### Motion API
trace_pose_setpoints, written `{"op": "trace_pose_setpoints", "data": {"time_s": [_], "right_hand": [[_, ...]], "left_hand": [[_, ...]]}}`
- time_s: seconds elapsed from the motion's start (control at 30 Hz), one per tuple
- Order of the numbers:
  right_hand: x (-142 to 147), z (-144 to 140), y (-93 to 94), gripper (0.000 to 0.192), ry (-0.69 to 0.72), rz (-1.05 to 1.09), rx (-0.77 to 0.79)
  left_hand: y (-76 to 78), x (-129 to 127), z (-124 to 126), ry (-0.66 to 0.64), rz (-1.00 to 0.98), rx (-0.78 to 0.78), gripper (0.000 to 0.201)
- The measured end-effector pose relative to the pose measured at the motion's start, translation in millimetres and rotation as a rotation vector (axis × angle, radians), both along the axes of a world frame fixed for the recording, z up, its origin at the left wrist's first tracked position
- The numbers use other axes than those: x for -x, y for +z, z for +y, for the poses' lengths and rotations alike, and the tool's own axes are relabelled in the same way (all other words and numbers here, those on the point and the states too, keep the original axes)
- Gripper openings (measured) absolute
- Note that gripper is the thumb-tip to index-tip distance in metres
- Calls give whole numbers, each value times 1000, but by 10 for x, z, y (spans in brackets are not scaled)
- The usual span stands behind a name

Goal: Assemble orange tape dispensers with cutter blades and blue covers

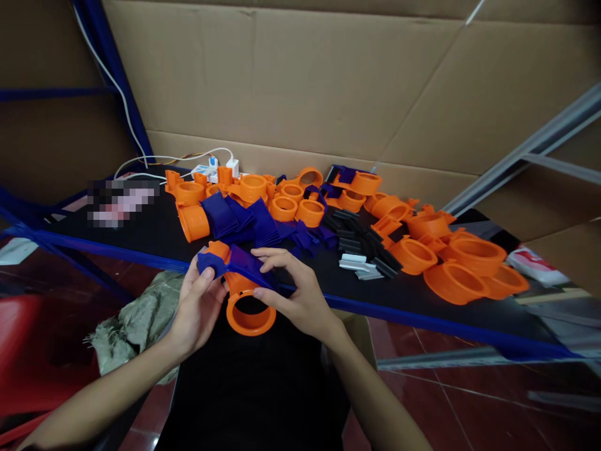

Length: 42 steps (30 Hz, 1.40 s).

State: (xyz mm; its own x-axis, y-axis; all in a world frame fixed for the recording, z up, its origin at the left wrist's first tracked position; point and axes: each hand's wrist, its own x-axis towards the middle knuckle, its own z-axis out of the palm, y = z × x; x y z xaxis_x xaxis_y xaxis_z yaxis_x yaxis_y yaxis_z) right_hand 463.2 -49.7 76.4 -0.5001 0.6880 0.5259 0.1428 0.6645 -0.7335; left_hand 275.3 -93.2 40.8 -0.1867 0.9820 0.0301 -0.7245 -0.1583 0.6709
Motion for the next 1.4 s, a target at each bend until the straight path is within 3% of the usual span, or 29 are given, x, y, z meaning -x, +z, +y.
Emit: {"op": "trace_pose_setpoints", "data": {"time_s": [0.93, 1.17, 1.27, 1.4], "right_hand": [[37, 55, -57, 24, -8, -59, 38], [47, 57, -62, 24, -11, -85, 98], [47, 23, -24, 25, 3, -77, 85], [46, -25, 24, 34, 64, -68, 146]], "left_hand": [[-5, 30, 26, -17, -11, 12, 25], [26, 42, 19, -21, -13, -32, 11], [8, 38, 6, -12, 2, -38, 21], [-96, 45, -27, 42, 130, -54, 50]]}}
